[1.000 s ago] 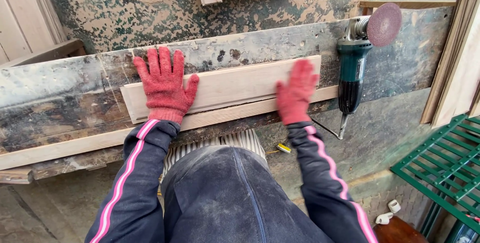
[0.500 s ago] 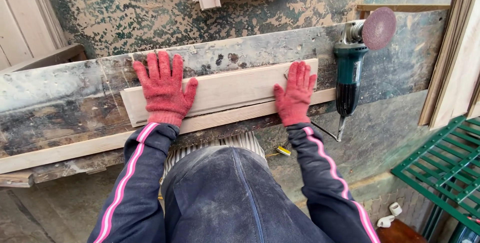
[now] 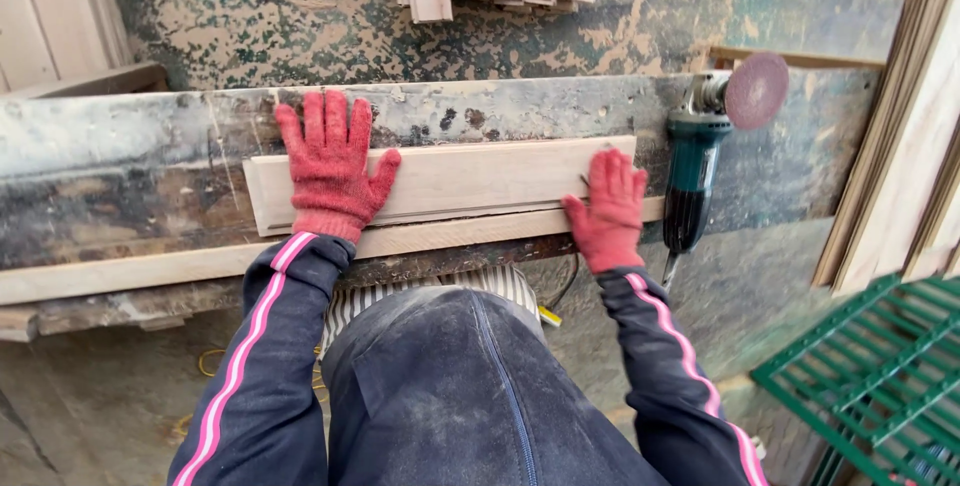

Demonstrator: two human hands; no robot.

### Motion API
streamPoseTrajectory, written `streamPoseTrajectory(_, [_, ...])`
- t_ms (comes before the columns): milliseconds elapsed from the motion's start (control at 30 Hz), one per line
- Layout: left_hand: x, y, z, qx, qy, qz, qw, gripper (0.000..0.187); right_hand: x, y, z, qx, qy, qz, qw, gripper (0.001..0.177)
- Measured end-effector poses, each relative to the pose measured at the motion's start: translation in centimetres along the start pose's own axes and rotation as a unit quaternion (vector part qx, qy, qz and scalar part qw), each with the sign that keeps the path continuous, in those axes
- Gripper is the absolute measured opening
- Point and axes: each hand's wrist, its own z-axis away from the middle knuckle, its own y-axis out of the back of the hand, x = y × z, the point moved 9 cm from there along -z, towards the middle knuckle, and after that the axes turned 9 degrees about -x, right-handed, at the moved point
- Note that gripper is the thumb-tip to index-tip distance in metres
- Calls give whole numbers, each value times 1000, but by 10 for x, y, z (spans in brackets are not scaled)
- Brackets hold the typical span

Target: The person is sanding a wooden plank first with an angle grinder and then by hand with a piece of sandpaper.

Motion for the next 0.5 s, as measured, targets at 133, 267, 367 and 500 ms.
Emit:
streamPoseTrajectory(133, [0,7,0,32,36,-45,998,72,30,27,-6,104,147,55,982,59])
streamPoseTrajectory(267, [-50,-7,50,-81,329,-87,937,82,-7,70,-40,87,312,-23,946,39])
streamPoseTrajectory(367, [-89,0,106,-141,657,-26,740,87,0,48,-56,24,350,-32,936,60])
streamPoseTrajectory(500, [-89,-2,102,-137,620,-15,772,74,-3,41,-56,22,353,-21,935,63])
